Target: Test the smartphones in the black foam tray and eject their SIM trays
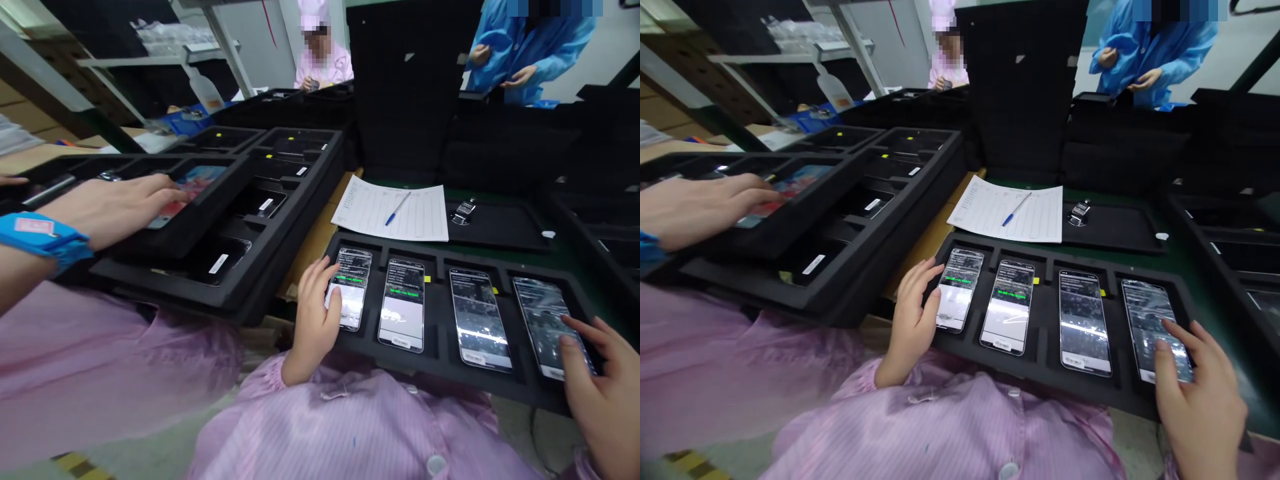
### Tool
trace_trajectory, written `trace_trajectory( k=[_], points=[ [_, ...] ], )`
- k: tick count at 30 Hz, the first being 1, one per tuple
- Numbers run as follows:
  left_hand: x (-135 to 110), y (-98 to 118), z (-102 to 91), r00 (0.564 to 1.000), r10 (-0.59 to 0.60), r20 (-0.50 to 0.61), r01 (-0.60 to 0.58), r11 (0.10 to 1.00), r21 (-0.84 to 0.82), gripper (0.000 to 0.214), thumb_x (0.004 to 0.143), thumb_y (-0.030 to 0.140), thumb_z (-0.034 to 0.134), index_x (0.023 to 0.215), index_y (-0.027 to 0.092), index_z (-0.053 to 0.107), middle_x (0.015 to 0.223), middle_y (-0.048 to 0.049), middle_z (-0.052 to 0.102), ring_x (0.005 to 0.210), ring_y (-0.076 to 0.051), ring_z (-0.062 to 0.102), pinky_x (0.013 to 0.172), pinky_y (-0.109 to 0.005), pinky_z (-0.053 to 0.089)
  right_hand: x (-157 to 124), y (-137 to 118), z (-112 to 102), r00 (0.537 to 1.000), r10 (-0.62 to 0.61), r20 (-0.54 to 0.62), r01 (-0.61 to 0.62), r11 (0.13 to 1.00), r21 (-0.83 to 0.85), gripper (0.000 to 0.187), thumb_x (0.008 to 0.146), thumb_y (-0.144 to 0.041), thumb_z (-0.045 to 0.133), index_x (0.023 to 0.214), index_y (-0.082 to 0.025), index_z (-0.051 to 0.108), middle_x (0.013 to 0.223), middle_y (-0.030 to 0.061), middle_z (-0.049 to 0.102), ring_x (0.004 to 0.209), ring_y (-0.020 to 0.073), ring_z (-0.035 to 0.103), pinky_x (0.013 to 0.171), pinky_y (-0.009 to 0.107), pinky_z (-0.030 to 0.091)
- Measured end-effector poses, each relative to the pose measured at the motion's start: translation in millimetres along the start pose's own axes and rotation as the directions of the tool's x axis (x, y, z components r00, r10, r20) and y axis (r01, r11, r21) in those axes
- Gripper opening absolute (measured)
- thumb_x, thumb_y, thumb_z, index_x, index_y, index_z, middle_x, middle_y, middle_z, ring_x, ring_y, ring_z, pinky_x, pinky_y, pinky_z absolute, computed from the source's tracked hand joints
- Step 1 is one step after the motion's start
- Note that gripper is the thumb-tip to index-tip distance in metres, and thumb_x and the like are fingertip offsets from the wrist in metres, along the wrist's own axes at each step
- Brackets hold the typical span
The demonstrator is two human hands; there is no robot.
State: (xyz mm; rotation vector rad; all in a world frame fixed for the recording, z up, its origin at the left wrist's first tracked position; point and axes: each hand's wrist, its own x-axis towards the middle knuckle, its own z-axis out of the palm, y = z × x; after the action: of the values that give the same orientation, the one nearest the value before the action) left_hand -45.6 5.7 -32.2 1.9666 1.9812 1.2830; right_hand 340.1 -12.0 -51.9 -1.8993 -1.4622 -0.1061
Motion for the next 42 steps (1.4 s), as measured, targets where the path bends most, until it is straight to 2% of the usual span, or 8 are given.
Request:
trace_trajectory(
  k=[4, 15, 20, 26, 31, 34, 38, 42],
  points=[
    [-0.7, 1.7, -0.2, 1.000, 0.026, 0.012, -0.026, 0.997, 0.075, 0.034, 0.098, 0.024, 0.040, 0.124, 0.020, 0.062, 0.144, -0.0110, 0.056, 0.140, -0.025, 0.045, 0.117, -0.051, 0.035, 2.9, -12.1, -4.2, 0.999, 0.044, 0.016, -0.044, 0.999, 0.000, 0.051, 0.087, -0.060, 0.047, 0.117, -0.025, 0.070, 0.135, 0.0161, 0.062, 0.123, 0.0434, 0.058, 0.094, 0.060, 0.049],
    [-1.8, 3.8, -6.8, 0.985, -0.008, 0.172, -0.064, 0.911, 0.408, 0.045, 0.092, 0.022, 0.041, 0.132, 0.011, 0.059, 0.120, -0.0163, 0.070, 0.116, -0.032, 0.059, 0.094, -0.048, 0.049, -5.4, -33.6, 2.0, 0.993, -0.082, 0.089, 0.079, 0.996, 0.044, 0.050, 0.091, -0.057, 0.047, 0.121, -0.023, 0.069, 0.137, 0.0170, 0.060, 0.130, 0.0378, 0.055, 0.095, 0.053, 0.049],
    [4.8, 12.2, 5.2, 0.972, -0.115, 0.204, -0.001, 0.868, 0.497, 0.062, 0.089, 0.020, 0.042, 0.146, -0.003, 0.039, 0.116, -0.0262, 0.067, 0.113, -0.036, 0.060, 0.091, -0.052, 0.049, -12.8, -51.9, 12.0, 0.958, -0.240, 0.156, 0.213, 0.962, 0.170, 0.047, 0.094, -0.055, 0.045, 0.119, -0.021, 0.066, 0.129, 0.0147, 0.065, 0.133, 0.0369, 0.051, 0.092, 0.052, 0.050],
    [19.3, 13.3, 11.2, 0.944, -0.253, 0.214, 0.207, 0.955, 0.214, 0.063, 0.089, 0.021, 0.041, 0.146, -0.005, 0.035, 0.121, -0.0264, 0.065, 0.120, -0.035, 0.058, 0.105, -0.054, 0.043, -19.1, -53.3, 15.5, 0.953, -0.274, 0.130, 0.245, 0.948, 0.203, 0.041, 0.097, -0.050, 0.045, 0.118, -0.022, 0.066, 0.121, 0.0116, 0.068, 0.130, 0.0354, 0.053, 0.093, 0.050, 0.050],
    [22.0, 14.9, 15.6, 0.939, -0.253, 0.233, 0.215, 0.961, 0.175, 0.070, 0.087, 0.022, 0.047, 0.150, -0.002, 0.029, 0.131, -0.0280, 0.059, 0.130, -0.037, 0.052, 0.110, -0.058, 0.037, -21.8, -50.6, 14.1, 0.956, -0.273, 0.110, 0.247, 0.947, 0.204, 0.039, 0.099, -0.048, 0.044, 0.117, -0.022, 0.067, 0.124, 0.0106, 0.068, 0.129, 0.0335, 0.055, 0.090, 0.045, 0.050],
    [24.0, 13.4, 15.3, 0.922, -0.303, 0.239, 0.313, 0.950, -0.001, 0.069, 0.089, 0.027, 0.048, 0.150, 0.001, 0.031, 0.131, -0.0257, 0.060, 0.128, -0.035, 0.055, 0.111, -0.054, 0.038, -21.9, -49.9, 15.1, 0.956, -0.280, 0.087, 0.257, 0.943, 0.213, 0.037, 0.100, -0.045, 0.044, 0.117, -0.021, 0.067, 0.124, 0.0110, 0.068, 0.129, 0.0324, 0.055, 0.091, 0.043, 0.049],
    [35.7, 5.7, 9.3, 0.820, -0.445, 0.360, 0.568, 0.710, -0.417, 0.070, 0.091, 0.040, 0.051, 0.153, 0.015, 0.029, 0.123, -0.0137, 0.066, 0.114, -0.027, 0.064, 0.103, -0.045, 0.046, -19.9, -49.8, 16.3, 0.951, -0.303, 0.068, 0.282, 0.933, 0.223, 0.036, 0.100, -0.043, 0.045, 0.115, -0.020, 0.068, 0.123, 0.0118, 0.068, 0.126, 0.0319, 0.058, 0.091, 0.043, 0.050],
    [52.4, 0.3, 2.8, 0.705, -0.253, 0.663, 0.660, 0.577, -0.482, 0.063, 0.072, 0.026, 0.075, 0.131, 0.017, 0.055, 0.105, -0.0076, 0.073, 0.095, -0.025, 0.070, 0.087, -0.038, 0.053, -20.7, -57.4, 9.3, 0.957, -0.279, 0.084, 0.246, 0.927, 0.284, 0.035, 0.098, -0.043, 0.048, 0.114, -0.021, 0.069, 0.127, 0.0120, 0.066, 0.125, 0.0315, 0.058, 0.083, 0.040, 0.054]
  ],
)
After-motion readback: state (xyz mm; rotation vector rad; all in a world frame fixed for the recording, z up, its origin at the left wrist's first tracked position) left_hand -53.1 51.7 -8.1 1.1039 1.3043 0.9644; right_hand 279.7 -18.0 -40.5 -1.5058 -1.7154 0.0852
